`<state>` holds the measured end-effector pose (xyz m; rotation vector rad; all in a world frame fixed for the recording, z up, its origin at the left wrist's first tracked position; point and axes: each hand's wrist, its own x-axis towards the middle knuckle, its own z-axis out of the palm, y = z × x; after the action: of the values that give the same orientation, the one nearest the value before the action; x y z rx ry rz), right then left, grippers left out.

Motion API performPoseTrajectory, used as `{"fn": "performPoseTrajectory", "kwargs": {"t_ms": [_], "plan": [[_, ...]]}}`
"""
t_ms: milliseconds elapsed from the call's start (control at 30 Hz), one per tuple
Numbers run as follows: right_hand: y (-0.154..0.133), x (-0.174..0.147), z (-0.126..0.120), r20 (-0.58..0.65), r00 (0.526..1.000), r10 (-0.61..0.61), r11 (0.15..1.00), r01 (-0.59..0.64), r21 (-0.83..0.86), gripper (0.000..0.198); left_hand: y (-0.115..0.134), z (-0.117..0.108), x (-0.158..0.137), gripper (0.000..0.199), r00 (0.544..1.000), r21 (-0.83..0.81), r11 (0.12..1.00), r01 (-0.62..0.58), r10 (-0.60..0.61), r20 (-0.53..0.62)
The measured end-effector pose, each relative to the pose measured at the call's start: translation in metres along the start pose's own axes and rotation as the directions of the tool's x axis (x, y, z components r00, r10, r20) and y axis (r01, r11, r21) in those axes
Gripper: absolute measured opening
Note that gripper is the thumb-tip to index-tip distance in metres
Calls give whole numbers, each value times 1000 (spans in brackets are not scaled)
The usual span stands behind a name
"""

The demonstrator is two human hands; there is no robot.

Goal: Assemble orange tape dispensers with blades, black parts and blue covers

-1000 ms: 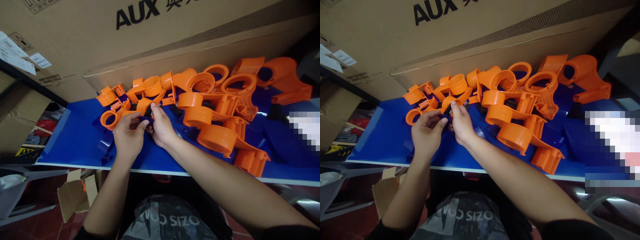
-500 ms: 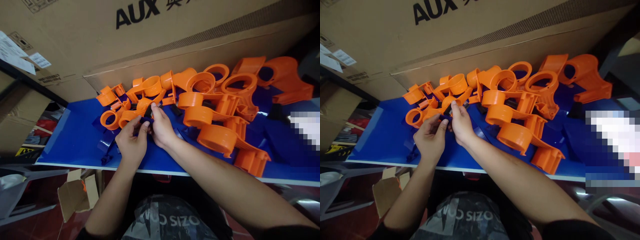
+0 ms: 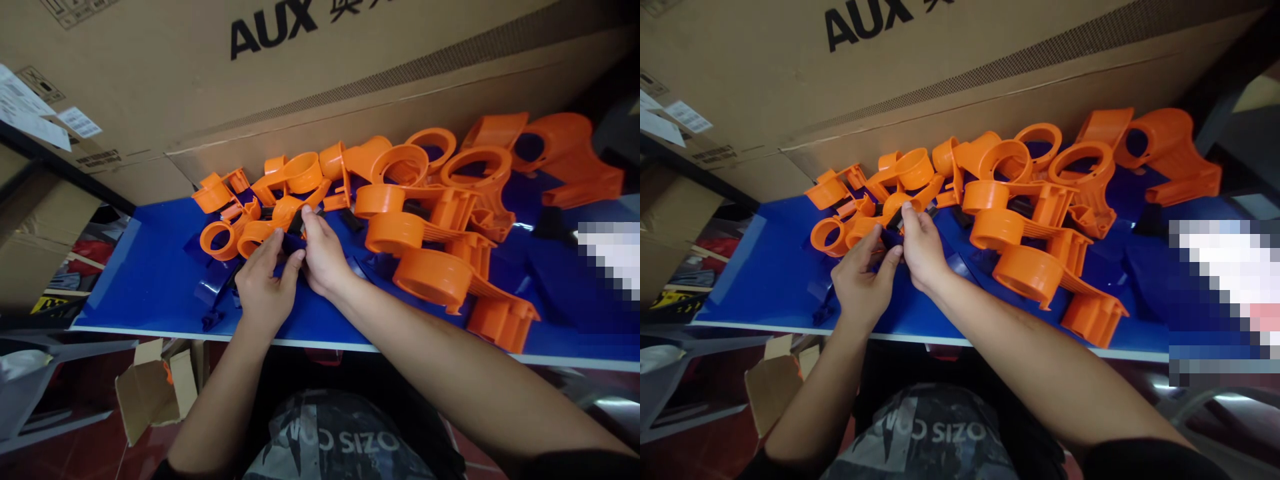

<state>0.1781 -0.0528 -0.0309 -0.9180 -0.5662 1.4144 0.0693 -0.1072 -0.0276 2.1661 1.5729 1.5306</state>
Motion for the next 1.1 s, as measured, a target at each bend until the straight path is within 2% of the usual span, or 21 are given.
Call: {"fn": "performPoseTrajectory", "kwargs": {"t_ms": [100,233,400,500,567,1100], "plan": [[1,-1,0,-17,999,-49,999,50,9,48,-2,-2,2,41,999,6,1000,-23,23,24],[-1,-4,1,4,1000,-28,999,28,23,49,-7,-2,-1,41,1000,-32,999,-3,4,22],[-7,-9,4,25,998,54,997,-56,56,50,-17,1,-11,49,987,-249,955,162,-161,25],[-9,-10,5,27,997,68,996,-70,50,52,-19,1,-13,53,964,-344,900,266,-257,72],[-10,-11,6,32,997,72,996,-73,46,52,-19,0,-13,54,955,-399,868,297,-280,102],[-10,-10,5,49,996,81,996,-82,25,52,-18,-2,-11,57,975,-459,860,221,-208,80]]}}
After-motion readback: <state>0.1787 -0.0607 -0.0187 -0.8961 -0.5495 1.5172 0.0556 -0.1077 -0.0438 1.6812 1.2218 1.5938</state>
